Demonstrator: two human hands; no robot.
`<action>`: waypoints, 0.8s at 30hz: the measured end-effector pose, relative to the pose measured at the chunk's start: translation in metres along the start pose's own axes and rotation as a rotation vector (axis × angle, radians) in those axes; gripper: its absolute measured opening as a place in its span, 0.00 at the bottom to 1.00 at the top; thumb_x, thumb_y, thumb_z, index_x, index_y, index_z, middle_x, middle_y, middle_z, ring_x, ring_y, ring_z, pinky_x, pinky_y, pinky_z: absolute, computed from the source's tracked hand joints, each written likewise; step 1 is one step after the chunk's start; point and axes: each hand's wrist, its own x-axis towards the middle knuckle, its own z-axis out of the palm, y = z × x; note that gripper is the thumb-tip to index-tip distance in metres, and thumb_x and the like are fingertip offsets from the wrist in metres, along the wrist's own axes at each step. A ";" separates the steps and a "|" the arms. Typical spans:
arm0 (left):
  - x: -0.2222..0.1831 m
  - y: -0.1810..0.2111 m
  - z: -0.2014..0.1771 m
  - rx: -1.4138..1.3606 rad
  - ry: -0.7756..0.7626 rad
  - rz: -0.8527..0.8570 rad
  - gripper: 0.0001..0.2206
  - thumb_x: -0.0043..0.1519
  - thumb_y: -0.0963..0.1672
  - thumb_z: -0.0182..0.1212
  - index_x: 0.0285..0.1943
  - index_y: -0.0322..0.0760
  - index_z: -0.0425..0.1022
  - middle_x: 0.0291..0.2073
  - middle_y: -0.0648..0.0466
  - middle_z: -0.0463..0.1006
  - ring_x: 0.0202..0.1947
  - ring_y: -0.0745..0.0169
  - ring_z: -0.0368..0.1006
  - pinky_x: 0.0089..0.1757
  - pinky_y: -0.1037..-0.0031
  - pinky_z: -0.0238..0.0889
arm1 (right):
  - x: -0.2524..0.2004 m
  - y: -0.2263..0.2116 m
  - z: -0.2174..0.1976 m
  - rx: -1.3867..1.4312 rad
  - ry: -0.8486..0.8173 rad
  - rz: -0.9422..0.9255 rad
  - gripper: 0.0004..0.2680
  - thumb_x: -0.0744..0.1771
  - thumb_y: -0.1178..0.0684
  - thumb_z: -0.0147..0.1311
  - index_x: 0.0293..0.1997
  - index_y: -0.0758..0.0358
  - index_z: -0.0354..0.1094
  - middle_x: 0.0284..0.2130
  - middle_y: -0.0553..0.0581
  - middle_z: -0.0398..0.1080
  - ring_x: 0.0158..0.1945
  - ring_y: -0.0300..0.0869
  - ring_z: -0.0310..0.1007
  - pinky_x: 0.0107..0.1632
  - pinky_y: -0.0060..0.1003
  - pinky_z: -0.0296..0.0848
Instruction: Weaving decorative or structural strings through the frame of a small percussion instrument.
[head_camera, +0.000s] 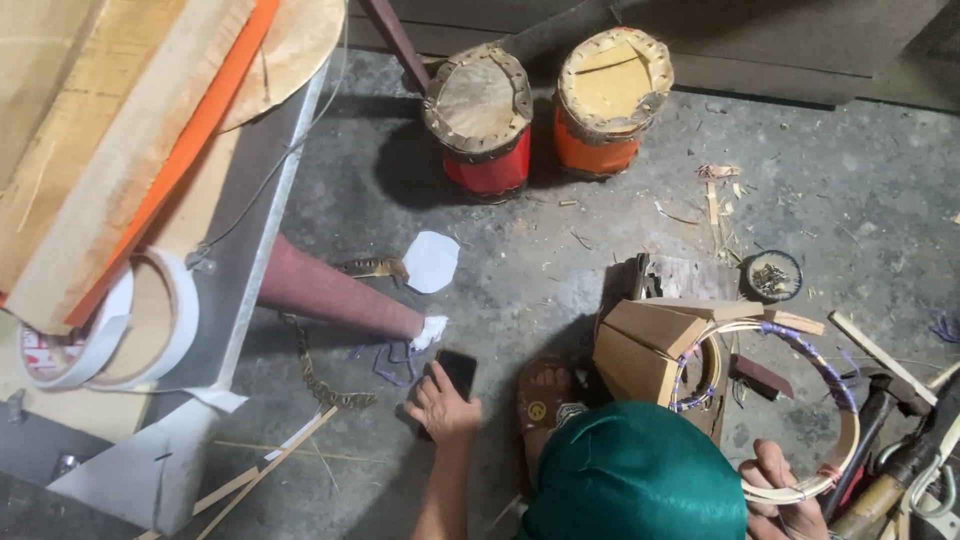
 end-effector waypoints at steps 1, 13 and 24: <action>0.001 -0.001 -0.002 -0.027 -0.017 -0.007 0.53 0.47 0.54 0.70 0.81 0.42 0.40 0.68 0.43 0.61 0.71 0.43 0.54 0.66 0.40 0.32 | 0.000 0.000 -0.004 -0.001 -0.014 0.002 0.10 0.71 0.54 0.55 0.35 0.59 0.54 0.19 0.48 0.49 0.19 0.36 0.49 0.23 0.31 0.54; -0.007 -0.015 -0.046 -0.116 -0.201 0.029 0.52 0.53 0.55 0.69 0.82 0.55 0.33 0.77 0.45 0.47 0.78 0.44 0.35 0.66 0.35 0.30 | -0.001 -0.006 -0.030 -0.020 -0.029 0.017 0.08 0.71 0.54 0.55 0.40 0.60 0.58 0.19 0.48 0.49 0.18 0.36 0.50 0.23 0.31 0.56; -0.069 -0.081 -0.005 -0.187 0.220 -0.118 0.33 0.51 0.52 0.56 0.71 0.55 0.64 0.63 0.54 0.70 0.66 0.51 0.65 0.60 0.40 0.53 | -0.001 0.000 -0.008 -0.072 0.026 -0.024 0.07 0.70 0.55 0.55 0.39 0.60 0.57 0.20 0.48 0.51 0.19 0.33 0.51 0.23 0.29 0.54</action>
